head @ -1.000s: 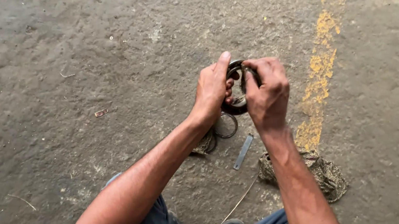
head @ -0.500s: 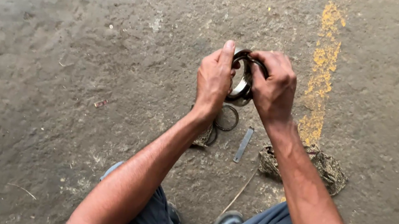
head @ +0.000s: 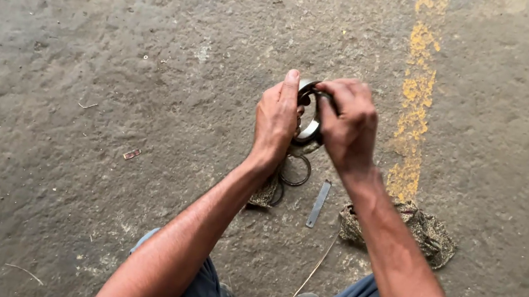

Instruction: The recorder cleans a large metal bearing with a rag or cloth.

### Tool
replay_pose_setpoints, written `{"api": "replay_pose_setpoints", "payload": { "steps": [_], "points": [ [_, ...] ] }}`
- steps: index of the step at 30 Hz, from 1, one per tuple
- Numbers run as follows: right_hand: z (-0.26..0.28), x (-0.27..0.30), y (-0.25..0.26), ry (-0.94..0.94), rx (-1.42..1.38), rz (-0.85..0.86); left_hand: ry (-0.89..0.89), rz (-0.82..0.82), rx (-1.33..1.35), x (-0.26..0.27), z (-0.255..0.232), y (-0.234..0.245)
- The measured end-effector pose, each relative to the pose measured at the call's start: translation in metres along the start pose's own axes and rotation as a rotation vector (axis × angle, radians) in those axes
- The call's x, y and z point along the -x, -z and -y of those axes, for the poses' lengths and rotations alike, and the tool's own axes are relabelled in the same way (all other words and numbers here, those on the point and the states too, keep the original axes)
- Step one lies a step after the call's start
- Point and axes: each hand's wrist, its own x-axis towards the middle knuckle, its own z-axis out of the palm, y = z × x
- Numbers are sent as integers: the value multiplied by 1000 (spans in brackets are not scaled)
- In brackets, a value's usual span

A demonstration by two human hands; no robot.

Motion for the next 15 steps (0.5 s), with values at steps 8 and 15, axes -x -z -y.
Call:
{"api": "replay_pose_setpoints", "payload": {
  "steps": [8,15],
  "points": [
    [-4,3,-15,139,102,22,76,32,-31,-8,12,7],
    [-3,13,-28,223,61,23,46,75,-47,-12,20,12]
  ]
}}
